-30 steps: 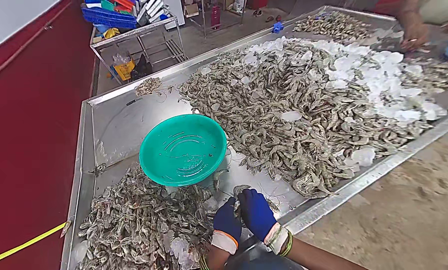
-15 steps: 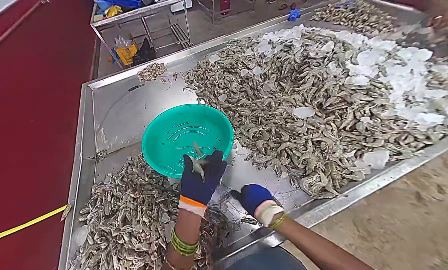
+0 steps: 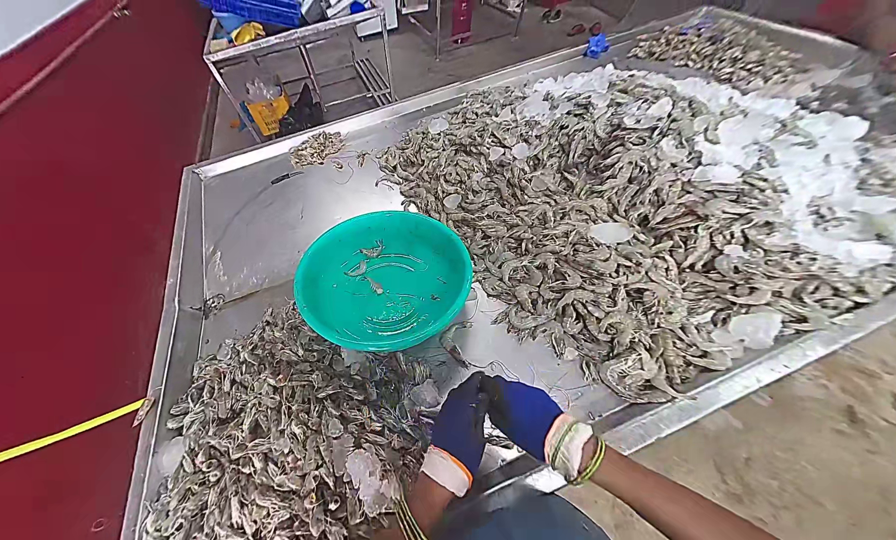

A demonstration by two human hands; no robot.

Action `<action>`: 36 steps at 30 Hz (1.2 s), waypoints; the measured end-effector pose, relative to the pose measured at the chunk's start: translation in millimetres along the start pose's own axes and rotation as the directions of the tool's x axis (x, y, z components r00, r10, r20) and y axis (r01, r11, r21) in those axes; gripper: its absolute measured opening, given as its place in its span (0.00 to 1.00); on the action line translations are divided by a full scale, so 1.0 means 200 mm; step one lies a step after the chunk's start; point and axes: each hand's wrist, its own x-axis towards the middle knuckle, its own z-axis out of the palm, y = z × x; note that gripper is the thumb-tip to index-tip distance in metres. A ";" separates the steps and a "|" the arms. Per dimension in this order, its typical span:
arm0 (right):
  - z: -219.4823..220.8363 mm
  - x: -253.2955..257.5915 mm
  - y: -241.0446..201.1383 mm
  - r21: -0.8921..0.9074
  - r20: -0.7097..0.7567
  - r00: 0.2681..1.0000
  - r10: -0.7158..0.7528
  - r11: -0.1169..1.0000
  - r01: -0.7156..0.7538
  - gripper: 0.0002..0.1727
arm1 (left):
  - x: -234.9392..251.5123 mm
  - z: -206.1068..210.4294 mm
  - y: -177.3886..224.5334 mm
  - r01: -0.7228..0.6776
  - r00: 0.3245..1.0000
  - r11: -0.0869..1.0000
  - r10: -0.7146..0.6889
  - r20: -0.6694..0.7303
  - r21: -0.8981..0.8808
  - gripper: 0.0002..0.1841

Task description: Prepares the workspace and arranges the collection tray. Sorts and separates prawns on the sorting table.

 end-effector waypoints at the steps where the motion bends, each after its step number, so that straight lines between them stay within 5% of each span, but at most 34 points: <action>1: 0.01 -0.03 -0.03 -0.034 -0.054 0.999 -0.004 0.999 0.003 0.19 | 0.00 -0.01 0.07 0.126 0.991 0.989 -0.128 0.031 0.081 0.23; 4: 0.10 -0.03 -0.04 -0.188 -0.286 0.953 -0.104 0.981 0.050 0.15 | 0.00 -0.10 0.21 0.333 0.904 0.891 -0.395 0.163 0.309 0.20; 7: 0.15 0.01 0.04 -0.260 -0.443 0.870 -0.216 0.960 0.107 0.11 | 0.00 -0.15 0.15 0.275 0.898 0.936 -0.332 0.290 0.218 0.21; 12: -0.08 0.14 0.13 -0.127 -0.226 0.974 -0.016 0.992 -0.013 0.22 | -0.06 -0.26 -0.03 0.243 0.939 0.967 -0.214 0.269 -0.076 0.19; 15: -0.14 0.30 -0.11 0.070 -0.274 0.958 0.082 0.995 -0.065 0.29 | -0.06 -0.27 -0.05 0.283 0.954 0.959 -0.283 0.101 0.007 0.22; 18: -0.03 0.41 -0.26 0.230 -0.167 0.964 0.206 0.959 -0.165 0.28 | -0.08 -0.26 -0.04 0.305 0.946 0.942 -0.283 -0.156 0.140 0.18; 22: 0.06 0.23 -0.24 0.072 -0.017 0.997 0.070 0.995 -0.068 0.23 | -0.03 -0.20 -0.12 0.058 0.989 0.973 -0.026 -0.148 0.221 0.43; 25: 0.03 0.07 -0.21 -0.022 -0.135 0.991 0.003 1.000 -0.006 0.21 | -0.01 -0.13 0.00 0.151 0.984 0.984 -0.141 -0.111 0.092 0.36; 29: 0.06 0.03 -0.08 -0.187 -0.398 0.908 -0.127 0.981 0.055 0.11 | 0.03 -0.16 0.21 0.312 0.935 0.915 -0.343 0.088 0.255 0.22; 32: 0.01 0.05 0.12 -0.127 -0.530 0.845 -0.071 0.992 0.003 0.08 | 0.04 -0.19 0.17 0.217 0.954 0.961 -0.246 0.173 0.168 0.17; 36: -0.17 0.24 0.51 0.009 -0.643 0.763 0.066 0.997 -0.079 0.19 | 0.03 -0.20 0.05 0.147 0.975 0.986 -0.131 0.178 -0.079 0.18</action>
